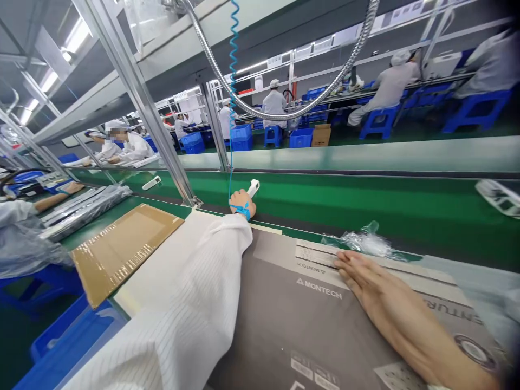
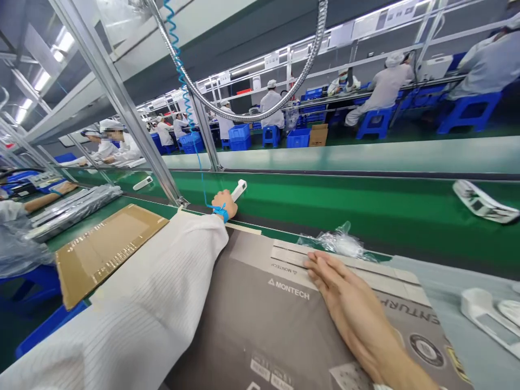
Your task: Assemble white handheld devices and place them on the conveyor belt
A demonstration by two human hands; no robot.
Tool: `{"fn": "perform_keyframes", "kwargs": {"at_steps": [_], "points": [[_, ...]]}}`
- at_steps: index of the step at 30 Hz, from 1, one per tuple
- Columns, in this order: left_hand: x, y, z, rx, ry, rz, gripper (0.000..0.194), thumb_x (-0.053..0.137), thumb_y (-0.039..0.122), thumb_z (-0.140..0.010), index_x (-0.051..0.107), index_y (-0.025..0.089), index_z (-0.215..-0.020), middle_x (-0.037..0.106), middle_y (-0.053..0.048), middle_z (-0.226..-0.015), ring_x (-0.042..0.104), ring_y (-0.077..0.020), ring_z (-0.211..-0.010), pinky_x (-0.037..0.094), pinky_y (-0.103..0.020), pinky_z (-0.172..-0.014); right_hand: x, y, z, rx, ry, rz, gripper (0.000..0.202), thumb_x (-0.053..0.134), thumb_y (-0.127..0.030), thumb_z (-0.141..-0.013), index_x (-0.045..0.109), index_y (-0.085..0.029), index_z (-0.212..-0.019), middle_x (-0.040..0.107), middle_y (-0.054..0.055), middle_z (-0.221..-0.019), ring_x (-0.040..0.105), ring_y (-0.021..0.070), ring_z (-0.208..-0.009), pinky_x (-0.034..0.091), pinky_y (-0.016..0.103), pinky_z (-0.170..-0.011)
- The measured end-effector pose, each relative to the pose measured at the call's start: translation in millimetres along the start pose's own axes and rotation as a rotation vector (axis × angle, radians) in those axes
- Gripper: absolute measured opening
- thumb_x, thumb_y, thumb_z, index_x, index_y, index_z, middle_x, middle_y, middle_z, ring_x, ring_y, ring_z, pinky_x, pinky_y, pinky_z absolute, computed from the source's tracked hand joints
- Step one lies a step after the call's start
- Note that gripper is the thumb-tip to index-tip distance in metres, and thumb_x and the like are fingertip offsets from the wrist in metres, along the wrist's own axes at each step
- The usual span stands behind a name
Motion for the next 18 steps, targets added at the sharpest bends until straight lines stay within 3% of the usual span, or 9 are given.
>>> {"fn": "perform_keyframes", "kwargs": {"at_steps": [3, 7, 10, 13, 18], "points": [[1.1, 8, 25, 0.061, 0.016, 0.123, 0.035, 0.053, 0.016, -0.091, 0.052, 0.012, -0.126, 0.051, -0.021, -0.138, 0.046, -0.0301, -0.133, 0.035, -0.043, -0.108, -1, 1, -2, -0.015, -0.032, 0.013, 0.032, 0.083, -0.021, -0.067, 0.074, -0.022, -0.098, 0.071, 0.006, -0.116, 0.066, 0.0196, -0.112, 0.058, 0.015, -0.086], [25.3, 29, 77, 0.186, -0.173, 0.344, 0.025, 0.063, 0.029, -0.088, 0.064, 0.017, -0.110, 0.068, -0.010, -0.117, 0.063, -0.0215, -0.109, 0.048, -0.030, -0.093, -2, 0, -1, -0.040, -0.052, 0.012, 0.037, 0.086, -0.017, -0.062, 0.074, -0.022, -0.097, 0.071, 0.004, -0.115, 0.067, 0.0168, -0.109, 0.056, 0.015, -0.090], [44.7, 43, 118, 0.235, -0.280, 0.490, 0.018, 0.064, 0.030, -0.087, 0.067, 0.020, -0.100, 0.071, -0.005, -0.109, 0.066, -0.0175, -0.099, 0.051, -0.026, -0.085, -1, -1, 1, -0.045, -0.063, 0.001, 0.038, 0.088, -0.015, -0.059, 0.074, -0.022, -0.094, 0.071, 0.003, -0.112, 0.067, 0.0151, -0.107, 0.054, 0.016, -0.094], [50.1, 52, 146, 0.295, -0.197, 0.499, 0.009, 0.061, 0.019, -0.086, 0.065, 0.018, -0.093, 0.068, -0.007, -0.112, 0.061, -0.0199, -0.107, 0.047, -0.031, -0.094, 2, -2, 3, -0.050, -0.083, 0.000, 0.039, 0.088, -0.013, -0.058, 0.073, -0.022, -0.093, 0.072, 0.002, -0.108, 0.067, 0.0135, -0.104, 0.052, 0.017, -0.095], [50.6, 70, 173, 0.511, -0.045, 0.224, 0.014, 0.052, 0.017, -0.091, 0.062, 0.018, -0.102, 0.062, -0.008, -0.120, 0.051, -0.0261, -0.114, 0.041, -0.042, -0.098, 5, -4, 7, -0.050, -0.074, -0.003, 0.036, 0.086, -0.013, -0.059, 0.072, -0.021, -0.090, 0.071, 0.002, -0.104, 0.067, 0.0133, -0.101, 0.051, 0.021, -0.098]]}}
Point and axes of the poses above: each hand's wrist, its own z-axis away from the middle knuckle, its own x-axis out of the palm, y = z × x, the point moved 9 cm from there along -z, towards the middle knuckle
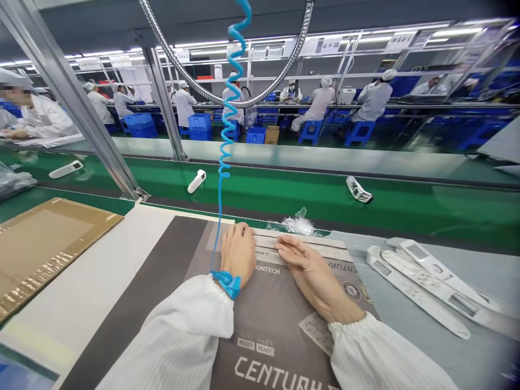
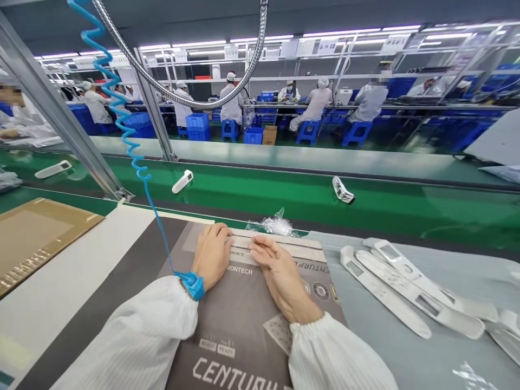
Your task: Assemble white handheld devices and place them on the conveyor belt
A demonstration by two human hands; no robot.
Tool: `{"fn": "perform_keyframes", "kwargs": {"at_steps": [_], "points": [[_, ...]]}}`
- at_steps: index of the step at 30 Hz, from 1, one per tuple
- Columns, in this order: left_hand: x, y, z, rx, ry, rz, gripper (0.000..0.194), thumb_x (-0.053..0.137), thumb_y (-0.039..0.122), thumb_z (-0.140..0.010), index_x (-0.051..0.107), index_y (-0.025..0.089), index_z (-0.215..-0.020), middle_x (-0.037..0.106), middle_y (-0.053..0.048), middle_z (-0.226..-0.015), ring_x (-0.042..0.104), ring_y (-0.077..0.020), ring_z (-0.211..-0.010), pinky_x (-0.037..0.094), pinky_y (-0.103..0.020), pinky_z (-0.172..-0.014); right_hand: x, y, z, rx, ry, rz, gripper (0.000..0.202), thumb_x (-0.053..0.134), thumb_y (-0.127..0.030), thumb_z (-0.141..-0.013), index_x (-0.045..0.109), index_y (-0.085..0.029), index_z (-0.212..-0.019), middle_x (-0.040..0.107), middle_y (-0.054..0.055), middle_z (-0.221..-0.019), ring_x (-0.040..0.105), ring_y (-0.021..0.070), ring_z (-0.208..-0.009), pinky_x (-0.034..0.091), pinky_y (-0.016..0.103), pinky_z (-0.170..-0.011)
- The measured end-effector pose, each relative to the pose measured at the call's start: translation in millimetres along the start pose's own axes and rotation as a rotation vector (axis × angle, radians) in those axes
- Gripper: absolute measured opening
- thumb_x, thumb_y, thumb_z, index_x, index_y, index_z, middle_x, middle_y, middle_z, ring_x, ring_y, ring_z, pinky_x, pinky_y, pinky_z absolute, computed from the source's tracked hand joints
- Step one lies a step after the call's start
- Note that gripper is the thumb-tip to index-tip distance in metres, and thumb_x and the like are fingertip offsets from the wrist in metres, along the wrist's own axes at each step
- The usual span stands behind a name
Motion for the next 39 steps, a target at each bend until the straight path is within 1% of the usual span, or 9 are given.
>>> {"fn": "perform_keyframes", "kwargs": {"at_steps": [7, 11, 21, 27, 30, 32, 34, 37, 39], "points": [[-1.3, 6, 3, 0.020, -0.038, -0.032, 0.014, 0.053, 0.021, -0.092, 0.060, 0.019, -0.104, 0.061, -0.007, -0.120, 0.052, -0.0248, -0.114, 0.040, -0.040, -0.098, 1, 0, 1, -0.004, -0.045, 0.027, 0.031, 0.083, -0.015, -0.065, 0.071, -0.021, -0.093, 0.070, 0.002, -0.108, 0.066, 0.0122, -0.104, 0.048, 0.021, -0.102], [-1.2, 4, 2, 0.013, -0.038, -0.020, 0.013, 0.054, 0.021, -0.092, 0.060, 0.019, -0.103, 0.061, -0.007, -0.120, 0.052, -0.0244, -0.114, 0.039, -0.040, -0.099, 1, -1, 1, -0.016, -0.041, 0.047, 0.032, 0.084, -0.016, -0.064, 0.071, -0.021, -0.093, 0.070, 0.002, -0.108, 0.065, 0.0140, -0.106, 0.047, 0.024, -0.104], [0.2, 5, 3, 0.031, -0.039, -0.047, 0.016, 0.051, 0.022, -0.094, 0.060, 0.018, -0.105, 0.060, -0.008, -0.121, 0.051, -0.0255, -0.114, 0.039, -0.041, -0.098, 7, -4, 8, 0.024, 0.004, 0.028, 0.033, 0.087, -0.018, -0.059, 0.072, -0.021, -0.089, 0.069, 0.001, -0.105, 0.063, 0.0122, -0.101, 0.047, 0.022, -0.099], [1.4, 5, 4, 0.034, -0.044, -0.054, 0.015, 0.051, 0.023, -0.094, 0.060, 0.019, -0.106, 0.060, -0.008, -0.120, 0.051, -0.0253, -0.114, 0.040, -0.041, -0.098, 4, -5, 5, -0.001, -0.020, 0.085, 0.035, 0.087, -0.024, -0.061, 0.071, -0.021, -0.092, 0.068, 0.003, -0.109, 0.063, 0.0142, -0.102, 0.047, 0.025, -0.099], [0.9, 5, 3, 0.022, -0.048, -0.052, 0.015, 0.052, 0.022, -0.093, 0.060, 0.019, -0.105, 0.060, -0.008, -0.120, 0.051, -0.0256, -0.115, 0.040, -0.041, -0.098, 19, -16, 17, -0.142, -0.106, 0.277, 0.040, 0.085, -0.033, -0.065, 0.069, -0.025, -0.101, 0.065, 0.004, -0.117, 0.062, 0.0183, -0.105, 0.048, 0.033, -0.097], [1.6, 5, 1, 0.011, -0.068, -0.061, 0.015, 0.052, 0.021, -0.092, 0.060, 0.019, -0.105, 0.060, -0.009, -0.119, 0.051, -0.0254, -0.113, 0.041, -0.040, -0.096, 47, -26, 36, -0.336, -0.242, 0.505, 0.037, 0.085, -0.036, -0.066, 0.070, -0.028, -0.098, 0.065, 0.003, -0.120, 0.059, 0.0222, -0.110, 0.046, 0.038, -0.097], [5.3, 7, 0, 0.001, -0.120, -0.087, 0.014, 0.051, 0.020, -0.092, 0.060, 0.018, -0.103, 0.060, -0.009, -0.119, 0.052, -0.0251, -0.112, 0.042, -0.039, -0.094, 75, -29, 59, -0.540, -0.338, 0.744, 0.024, 0.084, -0.036, -0.069, 0.072, -0.029, -0.089, 0.068, 0.002, -0.110, 0.058, 0.0241, -0.109, 0.044, 0.041, -0.096], [12.2, 22, 1, 0.088, -0.183, -0.170, 0.017, 0.046, 0.017, -0.094, 0.062, 0.018, -0.100, 0.058, -0.011, -0.122, 0.051, -0.0253, -0.113, 0.042, -0.039, -0.093, 98, -26, 80, -0.725, -0.308, 0.970, 0.005, 0.073, -0.035, -0.083, 0.074, -0.031, -0.085, 0.072, 0.001, -0.091, 0.060, 0.0227, -0.094, 0.041, 0.043, -0.089], [16.0, 40, 5, 0.238, -0.188, -0.217, 0.019, 0.044, 0.018, -0.095, 0.063, 0.018, -0.097, 0.058, -0.011, -0.122, 0.051, -0.0252, -0.114, 0.041, -0.039, -0.095, 101, -23, 83, -0.760, -0.258, 1.027, 0.009, 0.066, -0.036, -0.089, 0.074, -0.031, -0.088, 0.073, 0.000, -0.087, 0.059, 0.0215, -0.087, 0.039, 0.043, -0.085]]}}
Point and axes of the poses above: each hand's wrist, its own z-axis away from the middle knuckle, its own x-axis out of the palm, y = z × x, the point moved 9 cm from there along -z, towards the middle knuckle
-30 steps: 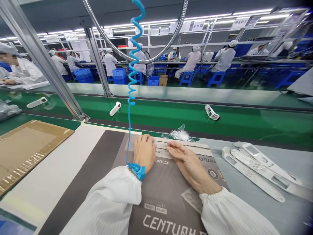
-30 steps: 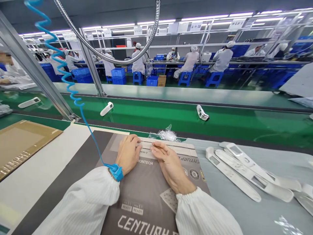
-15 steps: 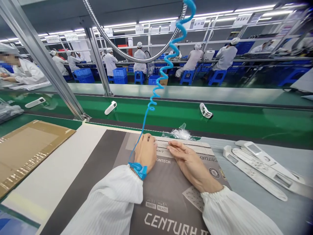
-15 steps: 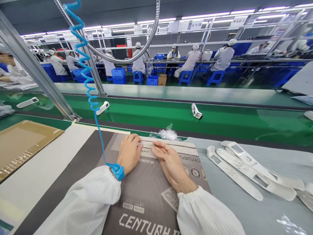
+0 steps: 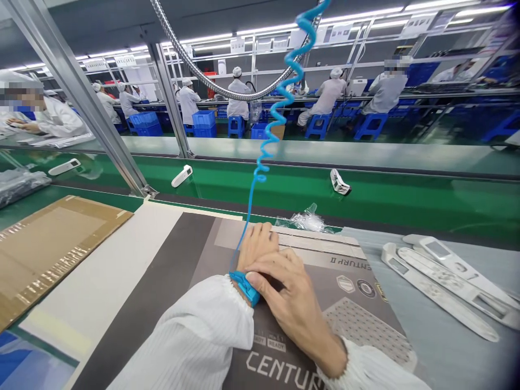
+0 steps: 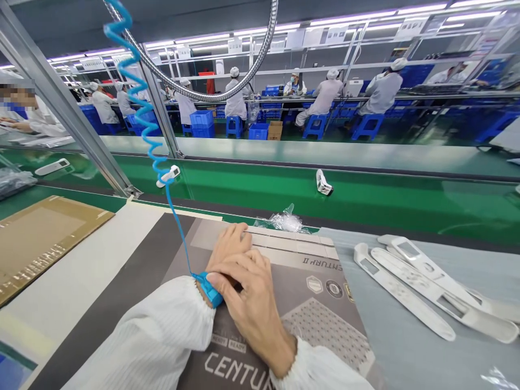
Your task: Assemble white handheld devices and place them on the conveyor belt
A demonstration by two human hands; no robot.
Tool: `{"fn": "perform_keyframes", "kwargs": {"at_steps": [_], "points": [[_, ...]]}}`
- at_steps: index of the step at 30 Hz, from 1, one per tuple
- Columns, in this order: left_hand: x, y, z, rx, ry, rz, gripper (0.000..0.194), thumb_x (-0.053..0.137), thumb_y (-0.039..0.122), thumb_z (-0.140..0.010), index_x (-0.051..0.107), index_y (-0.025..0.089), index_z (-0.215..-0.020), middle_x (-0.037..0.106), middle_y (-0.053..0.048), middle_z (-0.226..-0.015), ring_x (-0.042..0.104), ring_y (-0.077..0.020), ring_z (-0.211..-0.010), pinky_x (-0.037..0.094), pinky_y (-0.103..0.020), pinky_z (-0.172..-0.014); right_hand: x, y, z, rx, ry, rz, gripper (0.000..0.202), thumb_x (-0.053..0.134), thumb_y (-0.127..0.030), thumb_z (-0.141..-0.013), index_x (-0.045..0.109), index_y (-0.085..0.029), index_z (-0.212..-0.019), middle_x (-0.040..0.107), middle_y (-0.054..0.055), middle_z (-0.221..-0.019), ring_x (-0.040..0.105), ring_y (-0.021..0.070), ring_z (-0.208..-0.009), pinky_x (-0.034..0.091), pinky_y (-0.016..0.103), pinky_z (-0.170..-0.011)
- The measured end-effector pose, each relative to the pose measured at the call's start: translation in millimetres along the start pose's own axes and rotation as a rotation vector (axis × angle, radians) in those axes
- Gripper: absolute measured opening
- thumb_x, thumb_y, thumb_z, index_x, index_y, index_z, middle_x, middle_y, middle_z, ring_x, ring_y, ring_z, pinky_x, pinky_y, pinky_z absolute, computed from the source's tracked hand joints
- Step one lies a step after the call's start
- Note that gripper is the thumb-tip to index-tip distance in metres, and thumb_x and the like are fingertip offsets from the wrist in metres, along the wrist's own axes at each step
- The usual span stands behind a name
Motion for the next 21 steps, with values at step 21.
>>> {"fn": "perform_keyframes", "kwargs": {"at_steps": [21], "points": [[-13.5, -42, 7, -0.224, 0.209, 0.232, 0.011, 0.052, 0.016, -0.090, 0.062, 0.020, -0.087, 0.064, -0.007, -0.110, 0.055, -0.0241, -0.107, 0.042, -0.039, -0.092, -19, 63, 0, 0.243, 0.023, 0.115, 0.024, 0.052, -0.039, -0.094, 0.068, -0.024, -0.088, 0.071, 0.006, -0.092, 0.059, 0.0235, -0.087, 0.045, 0.038, -0.079]]}}
Point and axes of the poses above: each hand's wrist, its own z-axis away from the middle knuckle, its own x-axis out of the palm, y = z × x, the point moved 9 cm from there along -z, towards the middle knuckle
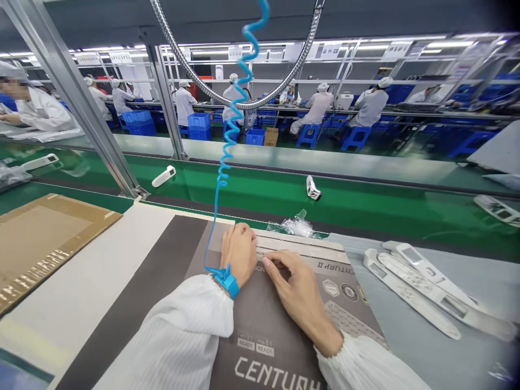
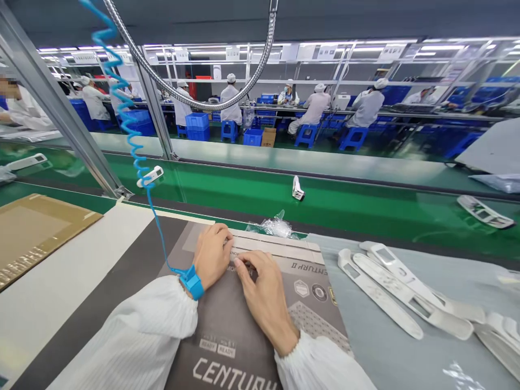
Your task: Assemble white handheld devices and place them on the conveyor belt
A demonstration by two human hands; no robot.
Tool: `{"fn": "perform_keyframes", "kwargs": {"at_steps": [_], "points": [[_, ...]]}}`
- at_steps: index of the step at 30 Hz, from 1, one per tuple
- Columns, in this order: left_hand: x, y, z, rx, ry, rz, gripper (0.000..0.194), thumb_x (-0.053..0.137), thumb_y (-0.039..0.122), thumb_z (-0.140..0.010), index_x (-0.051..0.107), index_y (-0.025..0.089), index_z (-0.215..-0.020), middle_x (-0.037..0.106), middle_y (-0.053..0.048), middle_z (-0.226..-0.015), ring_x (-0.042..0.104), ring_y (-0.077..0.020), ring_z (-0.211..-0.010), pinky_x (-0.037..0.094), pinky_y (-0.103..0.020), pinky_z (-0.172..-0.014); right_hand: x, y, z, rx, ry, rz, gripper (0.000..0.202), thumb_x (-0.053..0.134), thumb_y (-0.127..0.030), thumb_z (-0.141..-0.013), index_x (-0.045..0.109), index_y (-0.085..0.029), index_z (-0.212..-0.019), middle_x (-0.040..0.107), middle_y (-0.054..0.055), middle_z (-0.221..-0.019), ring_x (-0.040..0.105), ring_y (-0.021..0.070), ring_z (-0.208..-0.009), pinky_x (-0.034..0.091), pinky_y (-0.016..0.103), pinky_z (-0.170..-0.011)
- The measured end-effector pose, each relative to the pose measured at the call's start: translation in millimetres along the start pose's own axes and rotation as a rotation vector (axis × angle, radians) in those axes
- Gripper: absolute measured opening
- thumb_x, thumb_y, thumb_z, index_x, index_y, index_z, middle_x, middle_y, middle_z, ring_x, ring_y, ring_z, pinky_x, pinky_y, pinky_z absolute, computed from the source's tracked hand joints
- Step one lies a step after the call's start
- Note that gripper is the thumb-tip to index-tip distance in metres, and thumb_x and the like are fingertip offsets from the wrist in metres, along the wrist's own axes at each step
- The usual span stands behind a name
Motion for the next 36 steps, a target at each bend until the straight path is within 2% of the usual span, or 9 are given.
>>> {"fn": "perform_keyframes", "kwargs": {"at_steps": [6, 10, 14, 16, 22, 25, 29, 33, 36], "points": [[0.7, 3, 3, 0.014, -0.048, 0.022, 0.010, 0.053, 0.016, -0.090, 0.062, 0.019, -0.086, 0.063, -0.008, -0.111, 0.055, -0.0249, -0.107, 0.042, -0.040, -0.092, -9, 6, -17, 0.071, -0.282, -0.035, 0.021, 0.059, -0.038, -0.088, 0.072, -0.022, -0.086, 0.072, 0.004, -0.090, 0.063, 0.0205, -0.083, 0.047, 0.034, -0.078], [0.2, 1, 2, 0.001, -0.067, 0.044, 0.015, 0.049, 0.015, -0.091, 0.063, 0.018, -0.087, 0.061, -0.010, -0.112, 0.054, -0.0260, -0.108, 0.041, -0.042, -0.094, -31, 29, -67, 0.146, -0.481, -0.160, 0.032, 0.068, -0.048, -0.079, 0.074, -0.018, -0.086, 0.071, 0.004, -0.080, 0.062, 0.0173, -0.076, 0.047, 0.032, -0.076], [-1.7, -2, 0, -0.030, -0.093, 0.052, 0.016, 0.047, 0.015, -0.091, 0.063, 0.018, -0.088, 0.061, -0.011, -0.111, 0.054, -0.0267, -0.109, 0.041, -0.042, -0.094, -91, 93, -150, 0.309, -0.039, 0.061, 0.033, 0.072, -0.048, -0.072, 0.074, -0.018, -0.088, 0.073, 0.006, -0.081, 0.063, 0.0179, -0.069, 0.049, 0.034, -0.074], [-2.9, -2, 0, -0.046, -0.107, 0.051, 0.017, 0.046, 0.015, -0.092, 0.063, 0.017, -0.090, 0.061, -0.011, -0.112, 0.054, -0.0263, -0.109, 0.042, -0.042, -0.094, -105, 118, -180, 0.334, 0.141, 0.193, 0.029, 0.072, -0.039, -0.070, 0.073, -0.018, -0.090, 0.073, 0.009, -0.091, 0.064, 0.0217, -0.078, 0.048, 0.039, -0.081], [-4.8, -4, 0, -0.050, -0.061, 0.071, 0.016, 0.046, 0.014, -0.092, 0.062, 0.018, -0.091, 0.060, -0.010, -0.115, 0.054, -0.0259, -0.110, 0.043, -0.041, -0.094, -88, 149, -210, 0.330, 0.352, 0.282, 0.030, 0.067, -0.030, -0.070, 0.067, -0.020, -0.099, 0.071, 0.013, -0.108, 0.062, 0.0315, -0.102, 0.041, 0.050, -0.097], [-5.3, -7, -2, -0.059, -0.022, 0.127, 0.013, 0.049, 0.014, -0.091, 0.061, 0.018, -0.090, 0.061, -0.010, -0.111, 0.055, -0.0264, -0.106, 0.044, -0.042, -0.091, -89, 136, -207, 0.289, 0.403, 0.249, 0.034, 0.063, -0.033, -0.076, 0.064, -0.020, -0.107, 0.071, 0.012, -0.108, 0.064, 0.0294, -0.099, 0.045, 0.049, -0.095], [-18.9, -8, -5, -0.061, 0.111, 0.299, 0.011, 0.052, 0.015, -0.090, 0.060, 0.017, -0.098, 0.063, -0.010, -0.108, 0.056, -0.0266, -0.109, 0.045, -0.043, -0.093, -111, 85, -186, 0.148, 0.420, -0.042, 0.041, 0.055, -0.043, -0.086, 0.059, -0.023, -0.121, 0.070, 0.007, -0.102, 0.067, 0.0206, -0.078, 0.056, 0.040, -0.078], [-41.7, -2, -4, -0.018, 0.264, 0.491, 0.036, 0.054, 0.032, -0.092, 0.053, 0.014, -0.124, 0.059, -0.015, -0.129, 0.050, -0.0277, -0.124, 0.040, -0.044, -0.105, -98, 28, -139, 0.116, 0.120, -0.452, 0.043, 0.074, -0.048, -0.076, 0.066, -0.024, -0.110, 0.068, 0.002, -0.086, 0.062, 0.0154, -0.068, 0.056, 0.033, -0.068], [-35.1, 9, -5, 0.021, 0.101, 0.599, 0.042, 0.055, 0.036, -0.092, 0.054, 0.017, -0.129, 0.064, -0.011, -0.126, 0.058, -0.0243, -0.117, 0.044, -0.037, -0.099, -64, 11, -91, 0.176, -0.102, -0.567, 0.043, 0.074, -0.049, -0.077, 0.066, -0.024, -0.112, 0.068, 0.003, -0.092, 0.060, 0.0136, -0.069, 0.054, 0.032, -0.069]]}}
Point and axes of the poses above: each hand's wrist, its own z-axis away from the middle knuckle, its own x-axis out of the palm, y = z × x, the point moved 9 cm from there along -z, towards the middle knuckle
